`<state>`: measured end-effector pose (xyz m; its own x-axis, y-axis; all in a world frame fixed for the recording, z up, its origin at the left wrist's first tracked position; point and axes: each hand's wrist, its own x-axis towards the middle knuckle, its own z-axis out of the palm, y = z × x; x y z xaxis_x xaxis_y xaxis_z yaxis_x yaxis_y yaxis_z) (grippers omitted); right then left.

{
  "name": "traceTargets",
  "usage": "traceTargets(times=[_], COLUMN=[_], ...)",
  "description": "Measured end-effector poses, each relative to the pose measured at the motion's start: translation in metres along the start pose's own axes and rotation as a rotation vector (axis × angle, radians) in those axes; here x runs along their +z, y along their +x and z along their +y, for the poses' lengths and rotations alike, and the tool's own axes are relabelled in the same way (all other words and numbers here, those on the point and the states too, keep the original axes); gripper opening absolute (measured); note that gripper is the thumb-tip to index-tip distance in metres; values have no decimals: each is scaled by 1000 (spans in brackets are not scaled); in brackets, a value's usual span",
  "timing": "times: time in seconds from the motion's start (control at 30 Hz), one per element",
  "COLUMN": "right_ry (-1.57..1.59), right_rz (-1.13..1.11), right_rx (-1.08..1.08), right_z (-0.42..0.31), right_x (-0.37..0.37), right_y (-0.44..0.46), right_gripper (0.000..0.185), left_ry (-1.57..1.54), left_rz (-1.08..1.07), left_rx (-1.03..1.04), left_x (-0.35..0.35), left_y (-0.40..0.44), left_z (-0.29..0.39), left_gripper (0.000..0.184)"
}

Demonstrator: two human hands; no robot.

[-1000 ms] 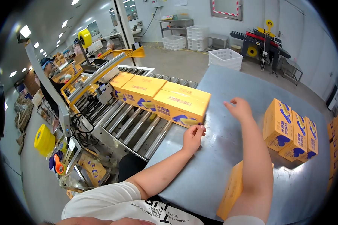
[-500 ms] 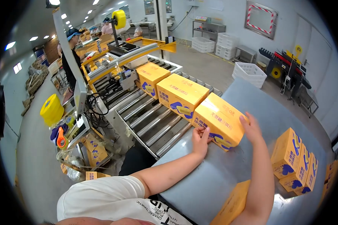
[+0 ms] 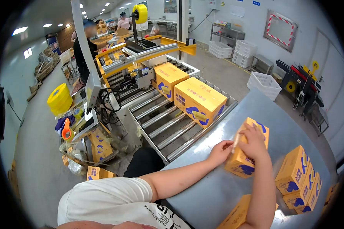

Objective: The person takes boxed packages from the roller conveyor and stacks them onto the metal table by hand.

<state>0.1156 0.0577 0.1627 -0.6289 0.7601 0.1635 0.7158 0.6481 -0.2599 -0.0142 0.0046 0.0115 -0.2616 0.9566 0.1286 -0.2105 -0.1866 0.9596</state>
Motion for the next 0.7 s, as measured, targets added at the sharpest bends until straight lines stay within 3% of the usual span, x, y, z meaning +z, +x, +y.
traceTargets(times=[0.1, 0.3, 0.4, 0.5, 0.7], right_ry=[-72, -259, -544, -578, -258], right_rz=[38, -83, 16, -97, -43], right_rx=[201, 1083, 1110, 942, 645], right_z=[53, 85, 94, 62, 66], right_x=[-4, -55, -35, -28, -2], right_y=[-2, -24, -22, -19, -6], right_gripper=[46, 56, 57, 66, 72], left_ry=[116, 144, 158, 167, 152], left_rz=[2, 1, -22, -28, -24], left_rx=[64, 15, -2, 10, 36], left_x=[3, 3, 3, 2, 5], left_y=[-3, -8, -9, -8, -9], left_z=[-5, 6, 10, 4, 4], left_gripper=[28, 23, 22, 22, 19])
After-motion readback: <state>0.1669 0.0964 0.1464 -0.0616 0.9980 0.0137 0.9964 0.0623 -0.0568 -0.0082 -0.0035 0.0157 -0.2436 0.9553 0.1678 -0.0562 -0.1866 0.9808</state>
